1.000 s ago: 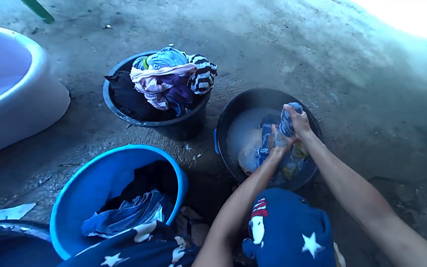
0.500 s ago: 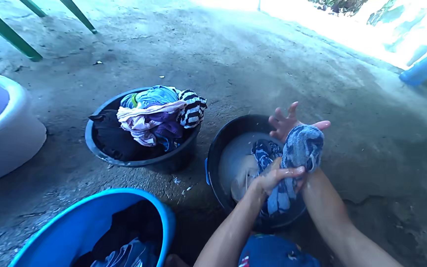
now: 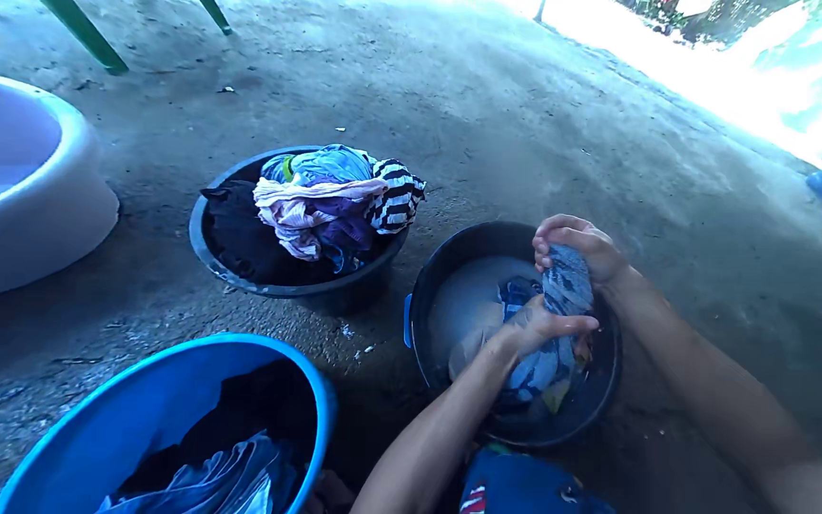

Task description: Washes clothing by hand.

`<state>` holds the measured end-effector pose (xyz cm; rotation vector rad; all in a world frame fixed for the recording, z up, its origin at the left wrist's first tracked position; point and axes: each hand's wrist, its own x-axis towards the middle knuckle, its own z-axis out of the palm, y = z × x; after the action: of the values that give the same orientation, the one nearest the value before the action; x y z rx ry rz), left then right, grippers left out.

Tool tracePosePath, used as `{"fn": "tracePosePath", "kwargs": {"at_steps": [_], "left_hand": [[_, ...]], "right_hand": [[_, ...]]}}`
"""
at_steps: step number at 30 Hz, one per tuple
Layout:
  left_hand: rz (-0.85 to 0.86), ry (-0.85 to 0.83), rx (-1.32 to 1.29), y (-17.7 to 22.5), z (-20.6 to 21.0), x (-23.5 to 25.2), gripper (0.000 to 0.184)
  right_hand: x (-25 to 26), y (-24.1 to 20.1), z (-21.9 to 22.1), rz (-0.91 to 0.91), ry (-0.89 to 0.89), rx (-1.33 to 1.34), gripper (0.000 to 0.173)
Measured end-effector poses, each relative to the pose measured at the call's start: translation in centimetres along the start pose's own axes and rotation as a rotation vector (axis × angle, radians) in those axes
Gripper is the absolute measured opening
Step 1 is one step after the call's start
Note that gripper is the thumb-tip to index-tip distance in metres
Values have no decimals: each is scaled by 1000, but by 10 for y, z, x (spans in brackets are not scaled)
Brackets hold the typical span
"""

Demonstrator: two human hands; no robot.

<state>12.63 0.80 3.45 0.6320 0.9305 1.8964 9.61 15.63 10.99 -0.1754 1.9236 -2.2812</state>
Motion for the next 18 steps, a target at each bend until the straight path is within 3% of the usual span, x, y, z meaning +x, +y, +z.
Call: {"fn": "tracePosePath", "kwargs": {"at_steps": [3, 7, 13, 16, 18], "left_hand": [[-127, 165, 124, -16, 0, 7, 22], [-264, 471, 224, -39, 13, 15, 25], [-460, 798, 592, -83, 11, 29, 45], [-471, 846, 533, -83, 17, 24, 46], [-395, 715, 408, -66, 25, 16, 35]], "right_hand": [[-6, 21, -6, 117, 195, -283, 22], [-18, 55, -14, 116, 366, -537, 26], [-13, 101, 4, 205, 695, -927, 21], [-12, 103, 3, 302, 657, -809, 24], [-21, 83, -8, 319, 637, -525, 30]]}}
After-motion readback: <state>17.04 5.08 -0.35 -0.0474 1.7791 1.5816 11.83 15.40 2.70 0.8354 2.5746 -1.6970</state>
